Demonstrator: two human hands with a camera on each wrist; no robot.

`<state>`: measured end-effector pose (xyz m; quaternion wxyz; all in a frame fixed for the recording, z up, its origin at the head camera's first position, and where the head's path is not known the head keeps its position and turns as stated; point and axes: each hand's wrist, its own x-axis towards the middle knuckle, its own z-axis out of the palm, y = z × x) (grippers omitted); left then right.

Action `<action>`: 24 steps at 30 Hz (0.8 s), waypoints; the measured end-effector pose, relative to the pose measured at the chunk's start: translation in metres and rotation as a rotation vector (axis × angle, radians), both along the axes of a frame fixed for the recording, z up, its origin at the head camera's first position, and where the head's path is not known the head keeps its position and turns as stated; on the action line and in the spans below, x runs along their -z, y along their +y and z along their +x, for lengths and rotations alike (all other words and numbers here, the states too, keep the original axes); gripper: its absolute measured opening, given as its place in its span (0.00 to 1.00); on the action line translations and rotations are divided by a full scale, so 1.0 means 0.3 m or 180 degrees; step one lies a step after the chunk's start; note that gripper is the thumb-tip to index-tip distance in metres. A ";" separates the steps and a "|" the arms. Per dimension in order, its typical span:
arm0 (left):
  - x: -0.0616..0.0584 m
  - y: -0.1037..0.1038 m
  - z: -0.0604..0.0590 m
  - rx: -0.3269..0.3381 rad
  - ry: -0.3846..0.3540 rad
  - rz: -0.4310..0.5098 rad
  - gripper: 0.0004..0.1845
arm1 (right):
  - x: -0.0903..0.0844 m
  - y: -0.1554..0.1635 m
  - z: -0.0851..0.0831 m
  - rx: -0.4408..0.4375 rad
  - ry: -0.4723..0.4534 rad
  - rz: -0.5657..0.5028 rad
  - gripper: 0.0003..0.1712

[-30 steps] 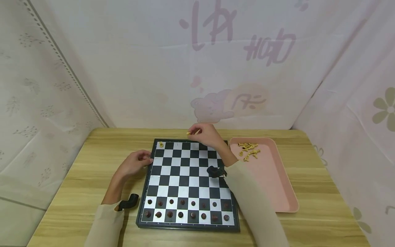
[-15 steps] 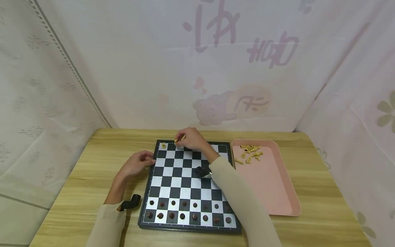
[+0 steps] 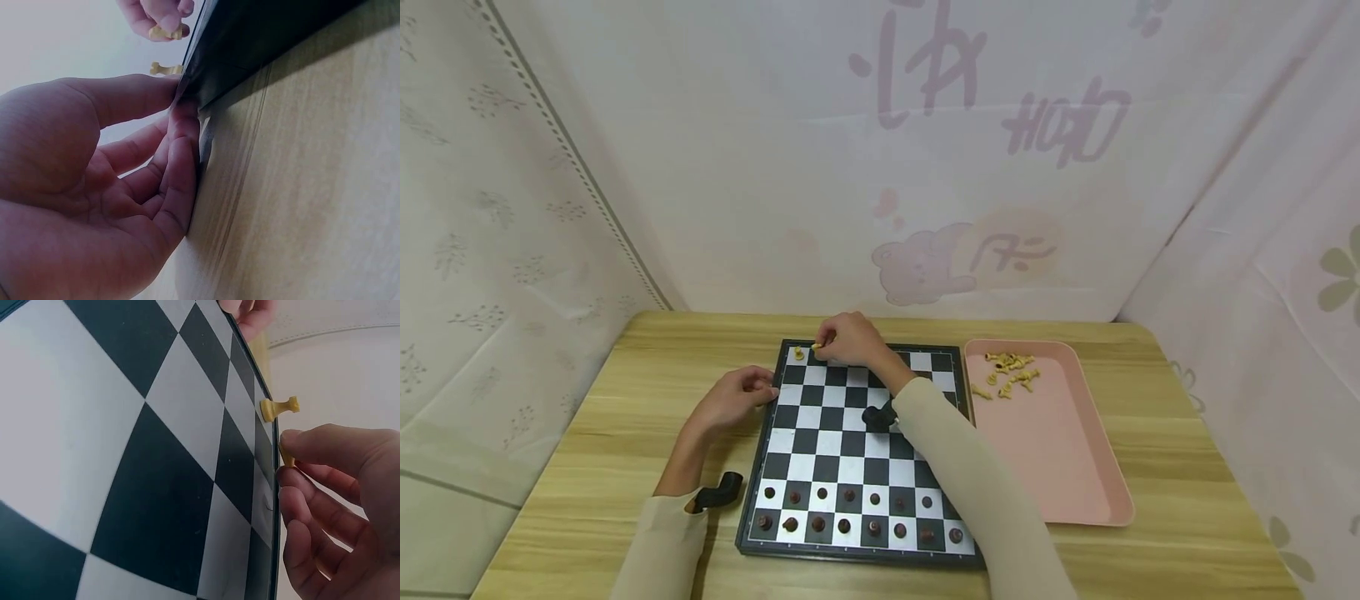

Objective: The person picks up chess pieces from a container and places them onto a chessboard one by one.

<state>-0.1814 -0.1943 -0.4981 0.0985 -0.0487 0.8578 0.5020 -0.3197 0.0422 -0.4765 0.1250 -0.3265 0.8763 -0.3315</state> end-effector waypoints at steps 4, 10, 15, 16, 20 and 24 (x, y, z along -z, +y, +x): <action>0.001 0.003 0.001 0.0005 -0.0015 0.0008 0.19 | -0.003 -0.006 0.005 0.0035 -0.0030 0.0031 0.06; 0.002 0.008 0.002 0.0022 0.0006 0.0003 0.19 | 0.000 -0.011 0.012 0.0064 -0.0012 0.0175 0.06; 0.008 0.009 -0.001 -0.0021 0.0011 -0.0022 0.19 | 0.002 -0.008 0.012 0.0009 0.0105 0.0244 0.07; 0.009 0.009 -0.002 -0.0029 0.0012 -0.0025 0.19 | 0.002 -0.004 0.011 -0.0016 0.0110 0.0236 0.07; 0.014 0.004 -0.005 -0.0027 0.0024 -0.0054 0.19 | 0.003 0.024 0.003 -0.0055 -0.0018 0.0161 0.11; 0.015 -0.001 -0.005 0.0001 0.0039 -0.0082 0.19 | 0.000 0.070 -0.001 -0.0035 -0.0118 0.0147 0.13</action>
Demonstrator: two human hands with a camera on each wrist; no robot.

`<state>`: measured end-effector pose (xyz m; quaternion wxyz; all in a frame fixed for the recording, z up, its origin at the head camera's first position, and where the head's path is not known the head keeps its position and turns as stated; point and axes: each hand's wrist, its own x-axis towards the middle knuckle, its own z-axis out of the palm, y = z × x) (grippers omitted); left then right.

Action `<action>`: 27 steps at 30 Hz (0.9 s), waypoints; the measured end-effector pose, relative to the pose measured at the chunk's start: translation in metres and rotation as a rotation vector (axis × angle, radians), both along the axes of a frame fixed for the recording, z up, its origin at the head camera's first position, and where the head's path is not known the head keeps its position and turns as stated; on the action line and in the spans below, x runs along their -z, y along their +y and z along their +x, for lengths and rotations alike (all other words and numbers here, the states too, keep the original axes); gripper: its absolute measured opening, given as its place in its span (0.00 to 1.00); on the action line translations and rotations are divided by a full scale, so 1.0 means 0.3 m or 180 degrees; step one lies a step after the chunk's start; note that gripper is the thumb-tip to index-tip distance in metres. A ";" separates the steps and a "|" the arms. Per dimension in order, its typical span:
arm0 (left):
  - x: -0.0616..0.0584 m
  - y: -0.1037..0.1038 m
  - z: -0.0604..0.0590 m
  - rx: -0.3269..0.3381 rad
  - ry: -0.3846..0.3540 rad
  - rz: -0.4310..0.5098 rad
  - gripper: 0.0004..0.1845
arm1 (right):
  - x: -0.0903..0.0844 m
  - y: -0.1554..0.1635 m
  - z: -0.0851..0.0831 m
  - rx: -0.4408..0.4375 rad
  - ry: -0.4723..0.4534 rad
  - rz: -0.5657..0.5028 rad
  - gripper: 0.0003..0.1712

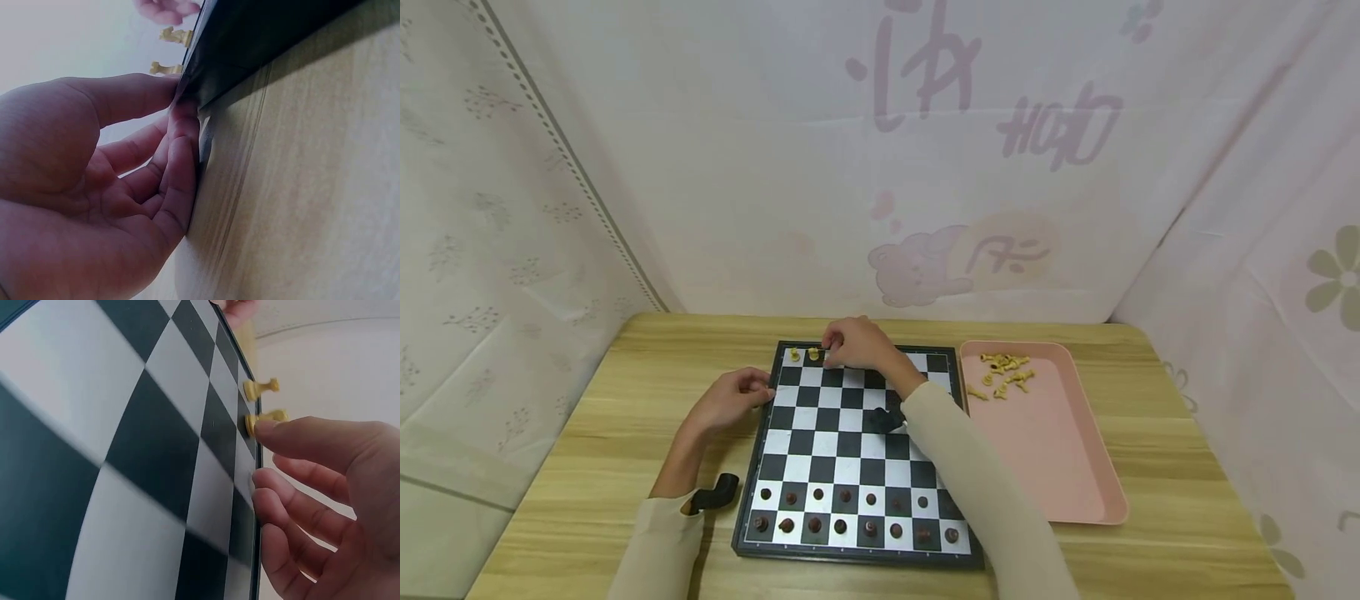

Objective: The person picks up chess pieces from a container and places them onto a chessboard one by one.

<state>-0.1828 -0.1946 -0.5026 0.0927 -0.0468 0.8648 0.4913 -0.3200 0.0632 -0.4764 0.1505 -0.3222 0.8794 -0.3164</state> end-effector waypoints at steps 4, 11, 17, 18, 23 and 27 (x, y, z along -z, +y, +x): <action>-0.005 -0.003 0.001 -0.0009 -0.0032 -0.0003 0.20 | -0.001 0.056 0.003 0.0071 -0.0081 -0.0039 0.14; -0.010 -0.001 0.002 -0.0012 -0.0018 0.0007 0.20 | -0.016 0.181 0.004 0.0203 -0.0109 -0.0089 0.17; -0.013 0.003 0.004 -0.0007 -0.0010 0.0019 0.20 | -0.039 0.308 0.012 0.0519 -0.0100 -0.0141 0.19; -0.013 0.005 0.004 -0.0011 -0.0008 0.0024 0.19 | -0.047 0.330 0.016 0.0582 -0.0102 -0.0155 0.19; -0.011 0.006 0.007 -0.0033 -0.0017 0.0031 0.19 | -0.073 0.436 0.037 0.0750 -0.0041 -0.0230 0.20; -0.007 0.004 0.008 -0.0037 -0.0033 0.0006 0.19 | -0.079 0.511 0.065 0.0862 0.0039 -0.0316 0.19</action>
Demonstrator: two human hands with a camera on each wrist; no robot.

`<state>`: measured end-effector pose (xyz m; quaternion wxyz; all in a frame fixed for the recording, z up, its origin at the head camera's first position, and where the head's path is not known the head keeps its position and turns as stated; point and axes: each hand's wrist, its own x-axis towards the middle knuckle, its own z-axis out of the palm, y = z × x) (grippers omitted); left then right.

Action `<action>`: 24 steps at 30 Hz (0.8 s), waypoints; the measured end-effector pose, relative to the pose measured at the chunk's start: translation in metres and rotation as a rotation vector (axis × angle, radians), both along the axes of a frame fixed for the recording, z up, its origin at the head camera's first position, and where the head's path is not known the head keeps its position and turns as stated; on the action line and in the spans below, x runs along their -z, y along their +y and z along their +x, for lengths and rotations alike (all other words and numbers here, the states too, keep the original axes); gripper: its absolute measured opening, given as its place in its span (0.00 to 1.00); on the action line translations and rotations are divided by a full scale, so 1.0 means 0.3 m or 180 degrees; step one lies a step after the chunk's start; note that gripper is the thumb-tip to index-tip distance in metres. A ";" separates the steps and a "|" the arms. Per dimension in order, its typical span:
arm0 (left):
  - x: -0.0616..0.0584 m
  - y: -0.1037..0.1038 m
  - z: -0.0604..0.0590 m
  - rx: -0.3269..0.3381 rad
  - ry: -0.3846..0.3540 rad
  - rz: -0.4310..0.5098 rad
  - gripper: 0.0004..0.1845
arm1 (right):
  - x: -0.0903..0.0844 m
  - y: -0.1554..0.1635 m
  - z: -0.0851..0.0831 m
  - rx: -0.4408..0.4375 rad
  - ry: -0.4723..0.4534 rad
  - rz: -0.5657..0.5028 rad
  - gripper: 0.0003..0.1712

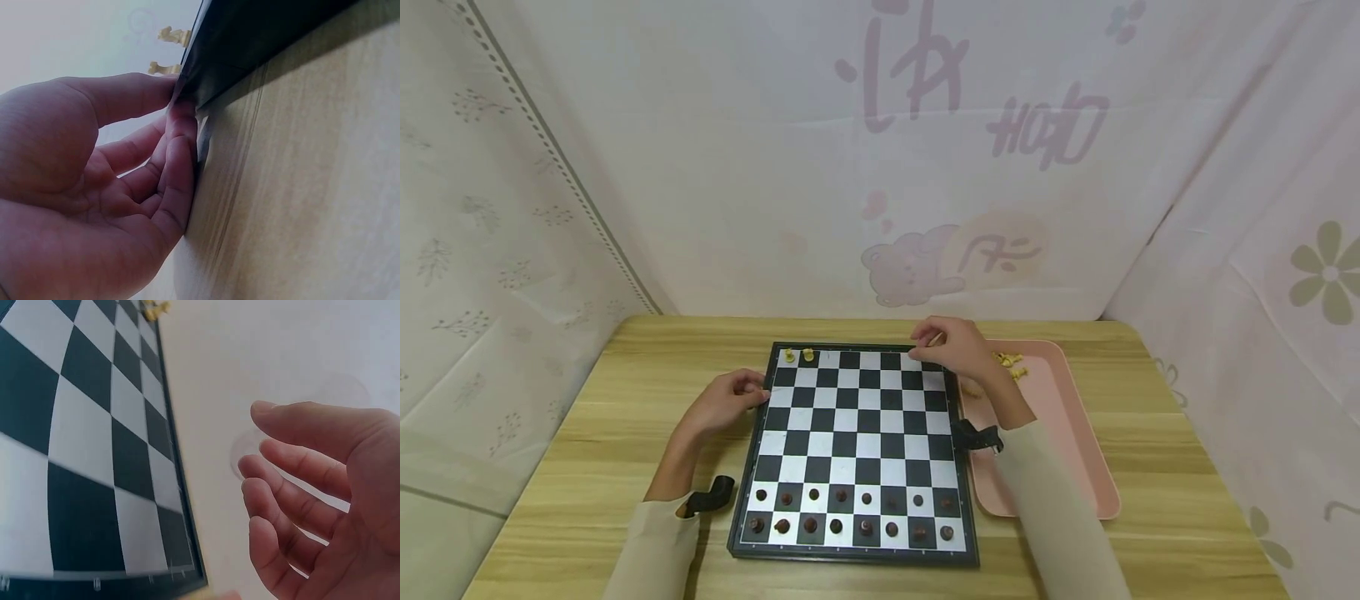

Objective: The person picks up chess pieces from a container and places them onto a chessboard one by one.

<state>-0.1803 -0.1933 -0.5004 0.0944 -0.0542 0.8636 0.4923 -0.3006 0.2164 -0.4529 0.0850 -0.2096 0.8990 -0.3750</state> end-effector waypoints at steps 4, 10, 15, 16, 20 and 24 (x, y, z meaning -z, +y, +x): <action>-0.002 0.002 0.000 0.0013 0.0018 0.0010 0.19 | 0.002 0.067 0.030 0.0081 0.0091 -0.0051 0.17; -0.007 0.005 0.001 0.0027 0.0039 0.0018 0.19 | 0.013 0.160 0.061 0.0224 0.0005 -0.0257 0.19; -0.004 0.003 -0.002 -0.0003 -0.0005 0.0014 0.19 | 0.024 0.246 0.076 0.0662 0.0233 0.0342 0.21; -0.002 0.003 -0.002 0.0002 -0.0006 0.0008 0.19 | 0.025 0.263 0.078 0.0743 0.0262 0.0428 0.22; 0.002 0.000 -0.003 0.0022 0.0011 0.0006 0.19 | 0.028 0.313 0.081 0.0805 0.0155 0.0150 0.23; 0.007 -0.002 -0.004 0.0020 0.0019 -0.0003 0.19 | 0.043 0.346 0.079 0.0729 -0.0034 -0.0291 0.21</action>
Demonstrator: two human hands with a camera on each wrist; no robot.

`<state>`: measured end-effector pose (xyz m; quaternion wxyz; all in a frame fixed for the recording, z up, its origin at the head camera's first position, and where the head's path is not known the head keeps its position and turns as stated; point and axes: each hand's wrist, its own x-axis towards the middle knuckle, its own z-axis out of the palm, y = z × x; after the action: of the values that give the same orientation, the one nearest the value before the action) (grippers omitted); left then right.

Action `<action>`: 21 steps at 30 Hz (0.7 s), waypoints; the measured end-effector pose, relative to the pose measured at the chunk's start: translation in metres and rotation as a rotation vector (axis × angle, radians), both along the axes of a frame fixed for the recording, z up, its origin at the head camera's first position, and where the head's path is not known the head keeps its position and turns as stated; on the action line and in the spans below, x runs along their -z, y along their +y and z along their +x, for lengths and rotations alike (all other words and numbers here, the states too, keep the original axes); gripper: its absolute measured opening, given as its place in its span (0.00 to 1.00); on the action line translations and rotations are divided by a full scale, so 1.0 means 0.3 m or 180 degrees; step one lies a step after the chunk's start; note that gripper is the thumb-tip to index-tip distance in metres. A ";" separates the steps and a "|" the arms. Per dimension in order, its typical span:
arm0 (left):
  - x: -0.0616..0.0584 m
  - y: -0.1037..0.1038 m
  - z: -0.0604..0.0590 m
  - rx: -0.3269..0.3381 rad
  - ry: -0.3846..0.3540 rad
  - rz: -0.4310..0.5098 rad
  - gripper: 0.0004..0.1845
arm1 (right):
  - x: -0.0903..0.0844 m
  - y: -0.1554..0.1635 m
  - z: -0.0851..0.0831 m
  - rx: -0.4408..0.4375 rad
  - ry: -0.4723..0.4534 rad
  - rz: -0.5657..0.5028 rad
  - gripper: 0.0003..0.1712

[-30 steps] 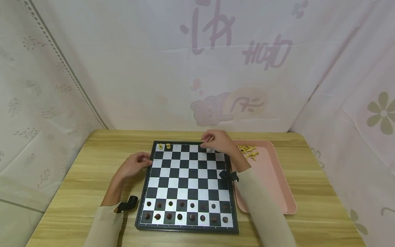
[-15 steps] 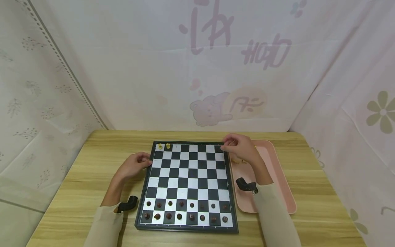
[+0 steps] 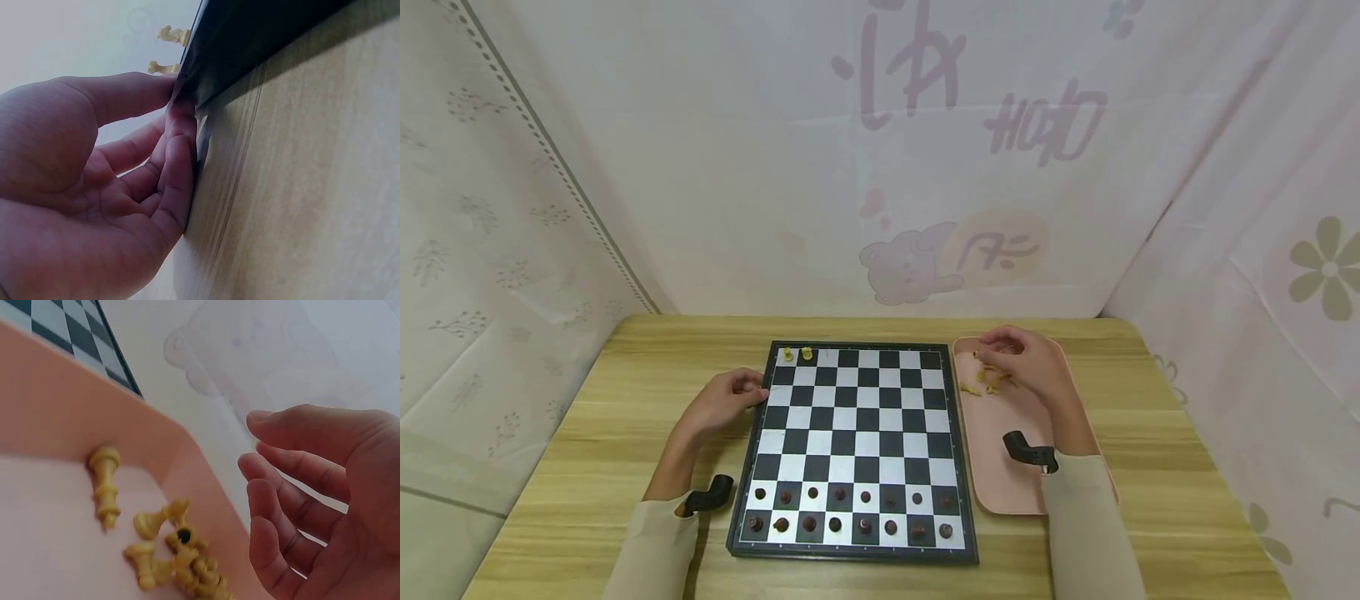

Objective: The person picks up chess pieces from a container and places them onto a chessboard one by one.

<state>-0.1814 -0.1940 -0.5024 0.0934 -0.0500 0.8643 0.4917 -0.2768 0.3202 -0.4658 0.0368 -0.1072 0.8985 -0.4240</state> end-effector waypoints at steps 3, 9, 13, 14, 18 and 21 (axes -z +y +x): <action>0.000 0.000 0.000 -0.0002 -0.0007 -0.0008 0.19 | 0.013 0.017 0.001 0.0013 -0.0107 -0.0121 0.21; -0.005 0.002 0.002 -0.0008 -0.0016 0.0011 0.20 | 0.039 0.022 0.002 0.0055 0.0038 0.0225 0.17; -0.009 0.003 0.002 0.0008 0.0003 0.0014 0.20 | 0.050 0.019 -0.003 0.0028 0.0387 0.0634 0.12; -0.010 0.003 0.002 0.0006 0.0006 0.0017 0.20 | 0.052 0.018 -0.004 0.0027 0.0429 0.0681 0.12; -0.010 0.002 0.003 -0.0008 -0.0001 0.0035 0.19 | 0.056 0.021 -0.009 0.0007 0.0526 0.0787 0.11; -0.009 0.002 0.004 0.0000 0.0009 0.0043 0.19 | 0.056 0.019 -0.011 -0.0020 0.0584 0.0853 0.12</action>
<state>-0.1803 -0.1932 -0.4997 0.0925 -0.0486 0.8610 0.4977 -0.2800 0.3260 -0.4827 -0.0302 -0.1424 0.9463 -0.2887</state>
